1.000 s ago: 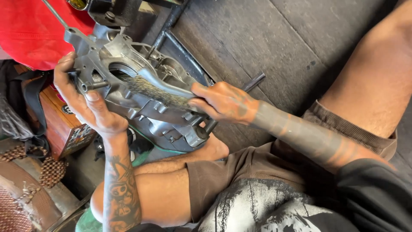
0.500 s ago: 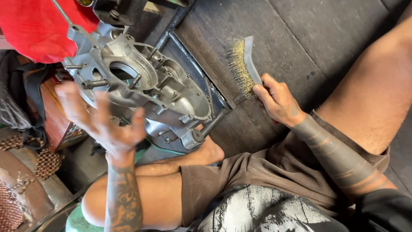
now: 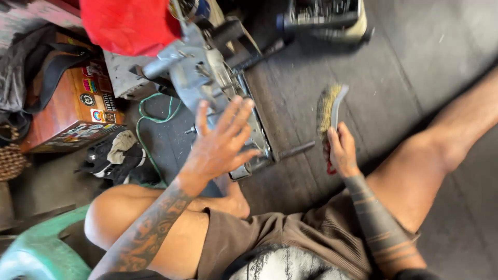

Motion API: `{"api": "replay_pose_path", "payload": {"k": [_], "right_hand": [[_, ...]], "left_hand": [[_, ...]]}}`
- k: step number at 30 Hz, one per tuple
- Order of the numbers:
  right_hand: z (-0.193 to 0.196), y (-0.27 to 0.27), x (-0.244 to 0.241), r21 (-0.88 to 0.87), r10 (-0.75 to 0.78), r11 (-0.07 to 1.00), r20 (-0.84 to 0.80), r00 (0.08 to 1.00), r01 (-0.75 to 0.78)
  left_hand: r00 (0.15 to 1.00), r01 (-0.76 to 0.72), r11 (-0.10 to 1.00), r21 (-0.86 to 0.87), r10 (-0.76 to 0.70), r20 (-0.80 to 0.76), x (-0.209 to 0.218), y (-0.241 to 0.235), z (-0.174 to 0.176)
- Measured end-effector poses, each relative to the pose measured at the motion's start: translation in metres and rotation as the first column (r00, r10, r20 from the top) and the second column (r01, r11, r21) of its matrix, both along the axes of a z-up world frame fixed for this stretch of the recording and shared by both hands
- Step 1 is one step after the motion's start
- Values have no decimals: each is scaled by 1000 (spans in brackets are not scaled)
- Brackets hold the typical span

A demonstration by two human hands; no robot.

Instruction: Using a wire brush to vigorously clean dirt and oxidation from a motorcycle engine casing.

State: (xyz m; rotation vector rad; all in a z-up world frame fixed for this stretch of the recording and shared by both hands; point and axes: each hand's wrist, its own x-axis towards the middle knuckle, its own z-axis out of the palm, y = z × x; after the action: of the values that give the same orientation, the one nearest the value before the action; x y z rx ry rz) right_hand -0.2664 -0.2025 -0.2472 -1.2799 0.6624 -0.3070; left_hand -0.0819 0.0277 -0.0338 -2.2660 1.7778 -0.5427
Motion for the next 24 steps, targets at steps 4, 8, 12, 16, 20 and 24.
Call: {"api": "replay_pose_path", "payload": {"k": [4, 8, 12, 16, 20, 24], "right_hand": [[-53, -14, -16, -201, 29, 979, 83, 996, -12], [-56, -22, -27, -20, -37, 999, -3, 999, 37], [-37, 2, -17, 306, -134, 934, -180, 974, 186], [31, 43, -9, 384, 71, 923, -257, 964, 34], [47, 59, -13, 429, 88, 903, -147, 985, -16], [61, 77, -29, 410, -42, 902, -225, 974, 133]], "left_hand": [[975, 72, 985, -155, -102, -197, -7, -10, -29], [953, 111, 987, -119, -139, -268, -15, -18, -48], [940, 87, 996, -36, -94, -327, -13, -21, -41], [929, 132, 976, -176, -183, -320, 14, -25, -17], [881, -79, 951, -300, -74, -467, 61, -17, 7], [892, -64, 888, -455, -154, -426, 67, -6, 21]]}}
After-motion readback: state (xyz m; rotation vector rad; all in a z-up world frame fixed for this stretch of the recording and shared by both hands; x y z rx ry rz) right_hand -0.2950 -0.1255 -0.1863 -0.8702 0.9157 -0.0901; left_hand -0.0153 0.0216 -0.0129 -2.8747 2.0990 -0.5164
